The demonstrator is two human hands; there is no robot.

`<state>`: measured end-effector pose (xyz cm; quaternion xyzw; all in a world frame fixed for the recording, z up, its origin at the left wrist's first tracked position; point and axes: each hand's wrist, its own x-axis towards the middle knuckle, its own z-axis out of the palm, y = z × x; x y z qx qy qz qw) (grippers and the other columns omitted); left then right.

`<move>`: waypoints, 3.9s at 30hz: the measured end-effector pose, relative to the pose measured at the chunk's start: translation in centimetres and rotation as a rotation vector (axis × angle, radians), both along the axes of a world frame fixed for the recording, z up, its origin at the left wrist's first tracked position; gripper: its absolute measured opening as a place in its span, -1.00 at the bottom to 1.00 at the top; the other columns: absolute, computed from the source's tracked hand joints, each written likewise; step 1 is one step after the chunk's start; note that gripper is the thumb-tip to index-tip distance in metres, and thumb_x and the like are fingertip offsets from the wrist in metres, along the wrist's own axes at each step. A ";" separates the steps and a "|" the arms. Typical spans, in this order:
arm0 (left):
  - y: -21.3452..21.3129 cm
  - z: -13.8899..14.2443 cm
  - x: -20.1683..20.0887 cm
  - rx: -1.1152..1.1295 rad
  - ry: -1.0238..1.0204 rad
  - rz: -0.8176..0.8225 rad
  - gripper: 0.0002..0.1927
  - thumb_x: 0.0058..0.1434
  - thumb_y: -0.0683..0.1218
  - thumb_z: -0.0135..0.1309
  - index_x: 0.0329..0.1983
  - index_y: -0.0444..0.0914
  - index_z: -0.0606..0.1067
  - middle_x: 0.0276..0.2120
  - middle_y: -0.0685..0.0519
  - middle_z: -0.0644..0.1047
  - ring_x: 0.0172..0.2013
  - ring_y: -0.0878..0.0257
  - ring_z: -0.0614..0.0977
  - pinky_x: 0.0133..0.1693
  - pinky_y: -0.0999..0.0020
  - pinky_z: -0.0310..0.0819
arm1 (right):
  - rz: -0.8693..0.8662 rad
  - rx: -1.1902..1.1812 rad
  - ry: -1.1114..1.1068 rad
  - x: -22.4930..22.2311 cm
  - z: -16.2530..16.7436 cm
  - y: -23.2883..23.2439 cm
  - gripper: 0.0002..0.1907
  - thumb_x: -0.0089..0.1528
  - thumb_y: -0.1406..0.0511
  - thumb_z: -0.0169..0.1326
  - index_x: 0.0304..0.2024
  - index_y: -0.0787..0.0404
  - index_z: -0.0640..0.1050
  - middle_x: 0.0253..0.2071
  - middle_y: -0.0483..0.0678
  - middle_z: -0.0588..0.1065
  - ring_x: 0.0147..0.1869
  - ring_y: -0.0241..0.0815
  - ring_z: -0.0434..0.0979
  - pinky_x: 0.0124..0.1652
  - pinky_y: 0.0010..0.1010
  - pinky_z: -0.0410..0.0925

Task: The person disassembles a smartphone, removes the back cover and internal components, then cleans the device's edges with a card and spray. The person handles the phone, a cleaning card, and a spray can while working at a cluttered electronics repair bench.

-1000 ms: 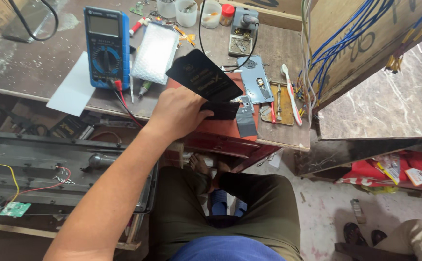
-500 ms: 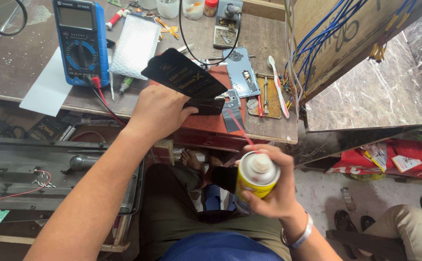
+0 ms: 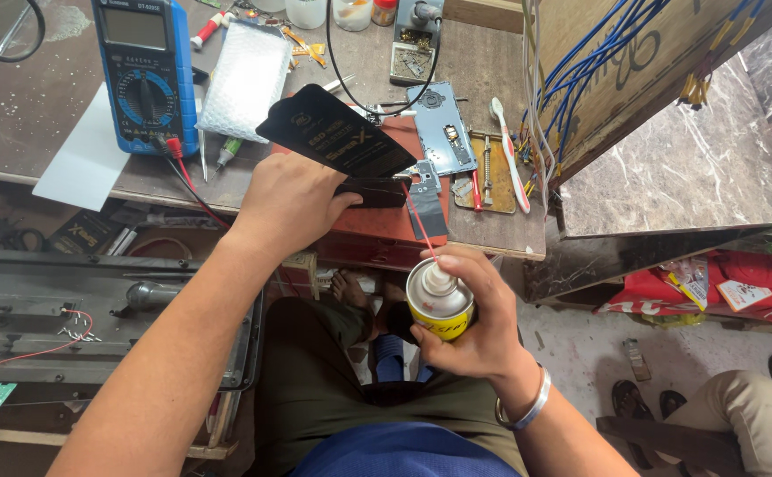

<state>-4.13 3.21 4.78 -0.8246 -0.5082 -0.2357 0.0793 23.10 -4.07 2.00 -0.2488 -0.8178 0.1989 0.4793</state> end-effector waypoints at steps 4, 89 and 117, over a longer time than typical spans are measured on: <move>0.1 0.1 0.0 -0.035 0.026 0.025 -0.70 0.09 0.09 0.32 -0.37 -0.23 0.60 -0.41 -0.04 0.60 -0.31 -0.01 0.64 -0.29 0.12 0.50 | 0.012 -0.026 0.010 -0.2 0.0 -0.2 -0.16 -0.04 0.35 0.36 0.28 0.13 0.34 0.15 0.18 0.48 0.20 0.03 0.58 0.17 -0.23 0.45; -0.6 0.7 0.2 0.013 0.010 -0.009 -0.71 0.04 0.05 0.34 -0.33 -0.25 0.60 -0.37 -0.04 0.60 -0.28 -0.01 0.64 -0.27 0.14 0.49 | 0.016 -0.021 -0.008 -1.0 -0.4 0.5 -0.18 -0.05 0.36 0.39 0.25 0.14 0.36 0.17 0.18 0.47 0.21 0.07 0.58 0.16 -0.23 0.47; -0.2 0.5 -0.3 0.006 -0.012 -0.001 -0.73 0.06 0.07 0.32 -0.43 -0.22 0.62 -0.46 -0.06 0.59 -0.35 -0.05 0.64 -0.30 0.08 0.50 | -0.027 -0.158 0.051 -0.3 -2.6 -0.6 -0.17 -0.03 0.37 0.34 0.29 0.18 0.36 0.14 0.14 0.49 0.20 0.01 0.56 0.21 -0.22 0.42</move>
